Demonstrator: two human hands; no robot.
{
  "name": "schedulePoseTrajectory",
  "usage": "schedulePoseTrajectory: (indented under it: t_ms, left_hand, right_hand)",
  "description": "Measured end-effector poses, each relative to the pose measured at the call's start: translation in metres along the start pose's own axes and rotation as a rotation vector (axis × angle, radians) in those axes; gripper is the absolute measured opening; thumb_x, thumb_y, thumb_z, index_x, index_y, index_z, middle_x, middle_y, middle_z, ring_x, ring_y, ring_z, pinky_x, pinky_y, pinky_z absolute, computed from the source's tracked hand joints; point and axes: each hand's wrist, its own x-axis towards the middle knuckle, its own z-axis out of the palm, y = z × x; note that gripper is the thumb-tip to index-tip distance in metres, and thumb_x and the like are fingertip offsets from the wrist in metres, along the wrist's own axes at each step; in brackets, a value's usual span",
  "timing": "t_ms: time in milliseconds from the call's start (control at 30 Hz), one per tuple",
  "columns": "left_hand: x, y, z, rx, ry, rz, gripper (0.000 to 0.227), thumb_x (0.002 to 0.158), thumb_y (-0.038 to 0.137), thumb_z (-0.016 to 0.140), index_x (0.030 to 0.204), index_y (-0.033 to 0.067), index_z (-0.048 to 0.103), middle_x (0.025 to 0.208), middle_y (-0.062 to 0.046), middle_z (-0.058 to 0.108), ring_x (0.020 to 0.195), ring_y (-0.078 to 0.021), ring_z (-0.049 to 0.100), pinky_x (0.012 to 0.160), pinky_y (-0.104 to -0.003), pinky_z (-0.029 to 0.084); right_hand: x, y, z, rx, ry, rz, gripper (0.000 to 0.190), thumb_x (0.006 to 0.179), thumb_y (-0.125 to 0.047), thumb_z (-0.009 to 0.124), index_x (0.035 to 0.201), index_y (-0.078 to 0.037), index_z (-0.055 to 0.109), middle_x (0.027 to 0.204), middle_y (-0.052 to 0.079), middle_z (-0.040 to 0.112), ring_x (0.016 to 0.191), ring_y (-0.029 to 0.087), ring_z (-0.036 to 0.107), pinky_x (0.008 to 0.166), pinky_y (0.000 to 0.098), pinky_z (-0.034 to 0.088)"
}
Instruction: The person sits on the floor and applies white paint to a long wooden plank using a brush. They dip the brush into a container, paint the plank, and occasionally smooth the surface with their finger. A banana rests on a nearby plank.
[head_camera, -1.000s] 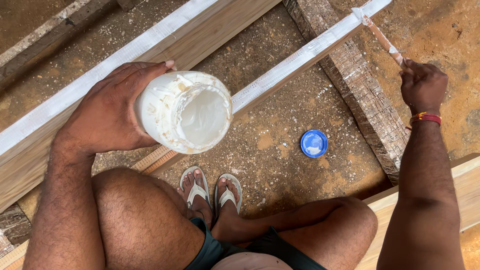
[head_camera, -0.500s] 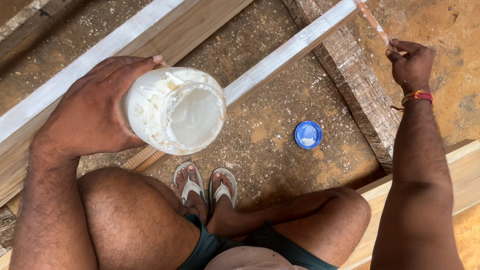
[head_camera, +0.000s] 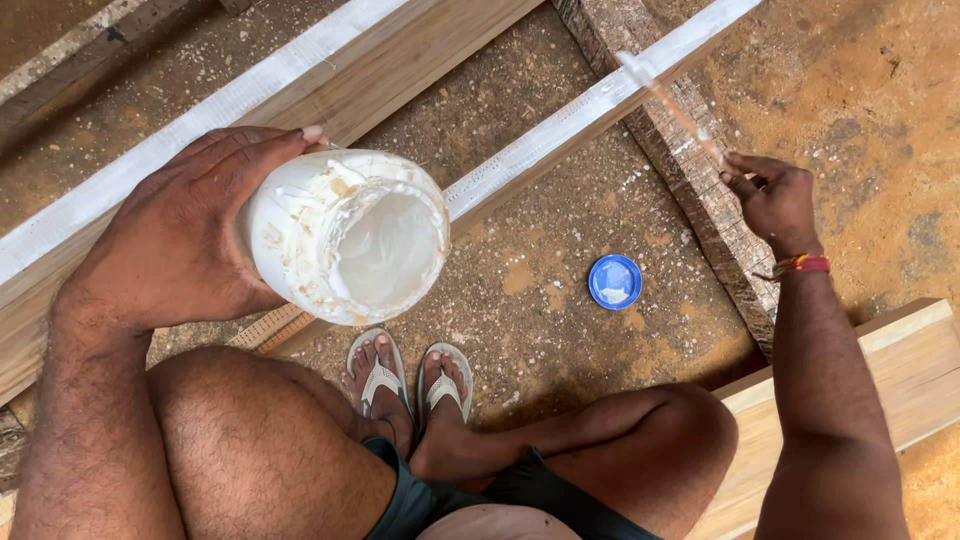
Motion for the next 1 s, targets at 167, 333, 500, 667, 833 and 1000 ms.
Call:
schedulePoseTrajectory:
  t_ms: [167,333,500,667,833,1000]
  left_hand:
    - [-0.012,0.005,0.000,0.041,-0.052,-0.121,0.120,0.048,0.049,0.095,0.152,0.0169,0.045,0.148,-0.011,0.057,0.141,-0.0303,0.050,0.119,-0.050,0.040]
    - [-0.015,0.013,-0.002,0.111,-0.039,-0.094,0.129,0.046,0.054,0.099,0.156,0.0152,0.045,0.148,-0.013,0.057,0.139,-0.0303,0.051,0.117,-0.052,0.039]
    - [-0.024,0.017,-0.009,0.092,-0.024,-0.162,0.126,0.046,0.050,0.099,0.156,0.0163,0.048,0.145,-0.012,0.060,0.135,-0.0300,0.055,0.115,-0.050,0.042]
    - [-0.026,0.025,-0.013,0.147,0.013,-0.041,0.118,0.047,0.045,0.097,0.150,0.0110,0.050,0.140,-0.015,0.063,0.131,-0.0322,0.059,0.110,-0.048,0.048]
    - [-0.040,0.032,-0.026,0.144,0.095,0.054,0.120,0.045,0.046,0.096,0.149,0.0062,0.050,0.136,-0.018,0.064,0.124,-0.0334,0.063,0.105,-0.048,0.052]
    - [-0.065,0.044,-0.036,0.201,0.150,0.018,0.113,0.050,0.044,0.097,0.146,0.0047,0.051,0.131,-0.020,0.065,0.118,-0.0347,0.066,0.099,-0.048,0.055]
  right_hand:
    - [-0.015,0.001,0.011,0.045,0.099,0.046,0.023,0.104,-0.016,0.076,0.126,-0.013,0.077,0.121,0.013,0.076,0.091,0.021,0.072,0.084,0.0356,0.061]
    - [-0.009,0.034,0.004,-0.017,0.269,0.125,0.024,0.100,-0.011,0.079,0.124,-0.012,0.078,0.120,0.015,0.075,0.094,0.021,0.073,0.083,0.0356,0.061]
    - [-0.001,0.053,0.000,0.013,0.319,-0.017,0.026,0.101,-0.005,0.078,0.126,-0.007,0.076,0.121,0.016,0.075,0.107,0.021,0.075,0.092,0.0344,0.063]
    - [0.006,0.073,-0.005,-0.092,0.372,-0.007,0.026,0.097,-0.003,0.083,0.123,-0.004,0.079,0.113,0.017,0.079,0.101,0.024,0.076,0.093,0.0384,0.058]
    - [0.019,0.047,-0.012,-0.039,0.268,-0.028,0.031,0.094,-0.005,0.082,0.125,-0.007,0.079,0.114,0.017,0.077,0.103,0.025,0.075,0.092,0.0370,0.057]
    - [-0.017,-0.026,0.016,0.029,0.010,-0.025,0.018,0.100,-0.013,0.078,0.118,-0.011,0.080,0.121,0.012,0.076,0.104,0.021,0.074,0.092,0.0360,0.061]
